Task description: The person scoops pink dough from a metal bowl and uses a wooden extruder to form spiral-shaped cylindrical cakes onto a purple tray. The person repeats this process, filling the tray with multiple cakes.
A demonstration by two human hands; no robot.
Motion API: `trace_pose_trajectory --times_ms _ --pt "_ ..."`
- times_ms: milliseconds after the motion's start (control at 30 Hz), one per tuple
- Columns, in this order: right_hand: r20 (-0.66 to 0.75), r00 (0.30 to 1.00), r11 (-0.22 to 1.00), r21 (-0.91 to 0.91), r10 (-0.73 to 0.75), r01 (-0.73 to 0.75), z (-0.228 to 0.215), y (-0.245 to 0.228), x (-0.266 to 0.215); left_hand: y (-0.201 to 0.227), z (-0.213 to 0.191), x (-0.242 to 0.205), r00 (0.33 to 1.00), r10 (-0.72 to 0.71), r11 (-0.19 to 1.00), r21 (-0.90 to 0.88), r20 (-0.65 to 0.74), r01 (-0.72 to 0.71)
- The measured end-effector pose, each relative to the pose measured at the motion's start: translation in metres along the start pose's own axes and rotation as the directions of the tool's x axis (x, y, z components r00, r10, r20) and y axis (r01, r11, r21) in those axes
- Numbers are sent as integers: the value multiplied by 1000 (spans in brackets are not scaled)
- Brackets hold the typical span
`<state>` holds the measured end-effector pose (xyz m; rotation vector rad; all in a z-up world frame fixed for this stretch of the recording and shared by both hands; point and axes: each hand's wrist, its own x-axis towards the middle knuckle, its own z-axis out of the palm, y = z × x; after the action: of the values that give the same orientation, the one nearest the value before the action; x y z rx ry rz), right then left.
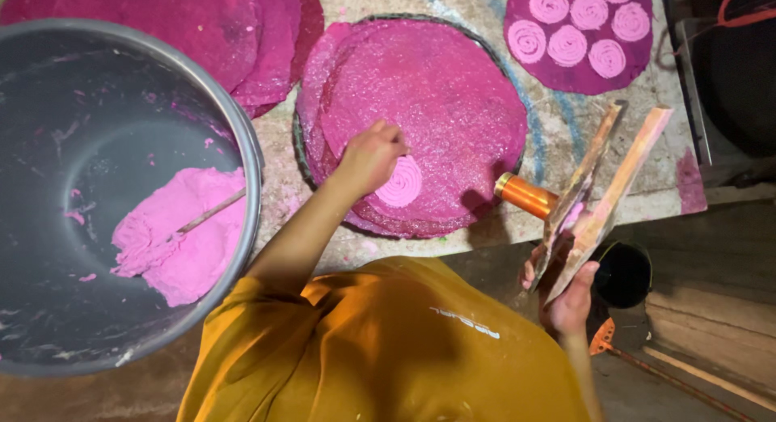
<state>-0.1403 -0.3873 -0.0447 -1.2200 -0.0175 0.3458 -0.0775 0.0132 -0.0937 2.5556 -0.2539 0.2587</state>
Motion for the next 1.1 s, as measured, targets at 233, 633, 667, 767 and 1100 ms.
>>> trace_pose_trajectory --times_ms 233,633,667,767,1100 --pt "-4 1000 1000 8 15 -15 -4 0 8 9 -5 -9 991 44 999 17 -127 -42" --pt "51 998 999 14 31 -32 -5 5 17 -8 -19 -12 969 -96 991 67 -230 114" --pt "39 999 999 16 33 -34 -3 3 19 -14 -24 -11 918 -207 947 165 -339 275" --pt "-37 995 994 53 95 -93 5 -2 24 -42 -36 -9 678 -655 729 -43 -334 683" --pt "139 981 989 -67 138 -130 17 -2 55 -27 28 -101 688 -644 749 -456 -333 480"
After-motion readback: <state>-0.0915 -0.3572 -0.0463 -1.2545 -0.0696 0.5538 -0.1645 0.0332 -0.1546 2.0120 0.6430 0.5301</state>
